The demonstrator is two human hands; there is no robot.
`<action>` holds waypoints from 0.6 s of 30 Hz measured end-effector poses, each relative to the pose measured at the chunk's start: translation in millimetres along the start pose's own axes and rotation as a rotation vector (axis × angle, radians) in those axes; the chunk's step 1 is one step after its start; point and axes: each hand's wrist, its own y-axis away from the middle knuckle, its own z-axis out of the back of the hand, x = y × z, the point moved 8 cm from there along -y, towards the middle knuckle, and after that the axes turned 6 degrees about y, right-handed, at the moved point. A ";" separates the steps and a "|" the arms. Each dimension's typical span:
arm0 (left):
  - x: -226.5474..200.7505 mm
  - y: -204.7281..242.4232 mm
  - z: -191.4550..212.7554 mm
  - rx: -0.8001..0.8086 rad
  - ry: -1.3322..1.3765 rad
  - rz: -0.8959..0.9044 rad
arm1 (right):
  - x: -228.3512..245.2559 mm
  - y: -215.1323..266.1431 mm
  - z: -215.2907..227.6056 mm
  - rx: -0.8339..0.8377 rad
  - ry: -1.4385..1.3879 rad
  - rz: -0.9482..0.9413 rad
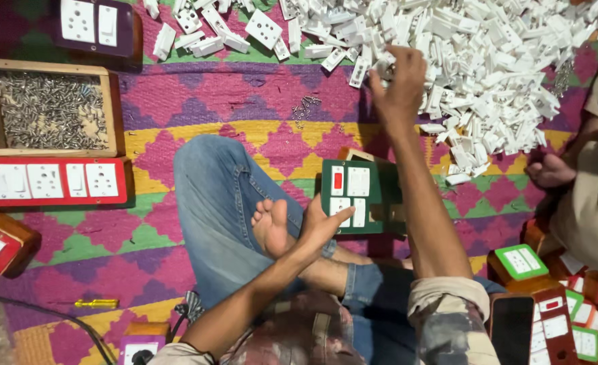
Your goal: The person sits on the floor and assembles white electrical switches onto a green backplate. They pick up switches from a pile, place them into cutouts on the backplate, and secure them by hand.
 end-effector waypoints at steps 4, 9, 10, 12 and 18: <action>5.0 -2.6 -0.7 0.018 0.046 0.032 | 42.8 1.4 -16.0 -0.016 0.120 0.273; 14.1 -4.2 2.0 -0.005 0.055 0.055 | 51.8 -4.8 -35.4 0.078 0.161 0.220; 16.5 -5.0 0.4 -0.002 0.069 0.047 | 40.4 -16.7 -40.9 0.133 0.136 0.089; 20.8 -8.1 2.2 -0.004 0.071 0.045 | 32.8 -41.1 -41.5 0.111 0.088 0.000; 24.8 -8.2 3.7 -0.008 -0.028 0.024 | 60.1 -112.2 -25.5 -0.099 0.119 0.349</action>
